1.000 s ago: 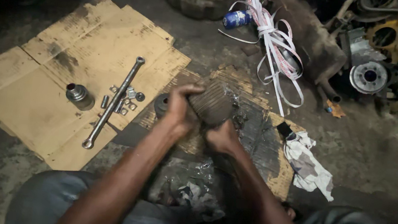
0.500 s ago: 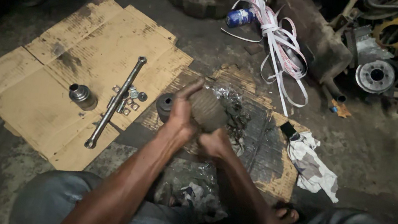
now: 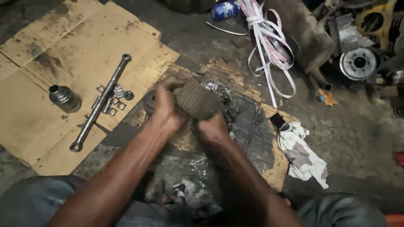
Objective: The person sits on the floor and cleans a cylindrical mechanical part by hand, then wipes it with a white cloth. They then pick up a long metal rod and insert it into the part, continuing to wipe the assembly with the cloth.
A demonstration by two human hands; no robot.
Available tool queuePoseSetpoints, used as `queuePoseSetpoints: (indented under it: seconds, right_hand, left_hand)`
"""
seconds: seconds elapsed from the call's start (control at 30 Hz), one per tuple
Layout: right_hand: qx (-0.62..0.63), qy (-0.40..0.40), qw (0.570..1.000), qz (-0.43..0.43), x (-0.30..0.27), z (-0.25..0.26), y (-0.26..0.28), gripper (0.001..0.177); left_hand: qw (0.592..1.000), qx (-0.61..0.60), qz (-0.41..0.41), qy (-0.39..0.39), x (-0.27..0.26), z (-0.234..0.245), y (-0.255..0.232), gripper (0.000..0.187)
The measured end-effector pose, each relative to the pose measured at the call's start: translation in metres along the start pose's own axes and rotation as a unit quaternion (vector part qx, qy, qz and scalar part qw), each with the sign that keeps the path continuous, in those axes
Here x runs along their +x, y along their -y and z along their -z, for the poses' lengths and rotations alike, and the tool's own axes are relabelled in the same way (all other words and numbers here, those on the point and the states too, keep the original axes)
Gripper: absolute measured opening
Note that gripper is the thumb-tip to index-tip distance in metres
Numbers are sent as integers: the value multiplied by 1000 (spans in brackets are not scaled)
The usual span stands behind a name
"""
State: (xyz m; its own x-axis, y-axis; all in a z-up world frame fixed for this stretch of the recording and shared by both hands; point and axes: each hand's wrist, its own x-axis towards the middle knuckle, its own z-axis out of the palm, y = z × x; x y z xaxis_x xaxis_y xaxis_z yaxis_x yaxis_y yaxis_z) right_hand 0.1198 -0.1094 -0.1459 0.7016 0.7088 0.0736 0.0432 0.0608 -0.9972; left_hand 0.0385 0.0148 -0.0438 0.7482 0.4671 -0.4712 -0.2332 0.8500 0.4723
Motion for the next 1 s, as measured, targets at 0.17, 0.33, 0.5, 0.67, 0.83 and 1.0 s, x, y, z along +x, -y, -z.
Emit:
queuePoseSetpoints:
  seconds: [0.17, 0.33, 0.5, 0.67, 0.83, 1.0]
  right_hand:
    - [-209, 33, 976, -43, 7, 2, 4, 47]
    - [-119, 74, 960, -241, -10, -7, 42, 49]
    - [294, 55, 932, -203, -23, -15, 100, 71]
    - [180, 69, 952, -238, -44, -6, 157, 79]
    - [120, 129, 954, -244, -40, 25, 172, 92]
    - [240, 167, 936, -197, -39, 55, 165, 96]
  left_hand:
    - [998, -67, -20, -3, 14, 12, 6, 23]
    - [997, -1, -52, -59, 5, 15, 3, 25]
    - [994, -84, -69, -11, 4, 13, -8, 34]
    - [992, -120, -39, 5, 16, 32, 0, 54]
    - [985, -163, -14, -49, 6, 21, -1, 66]
    - [988, -129, 38, -70, -11, 2, -4, 58]
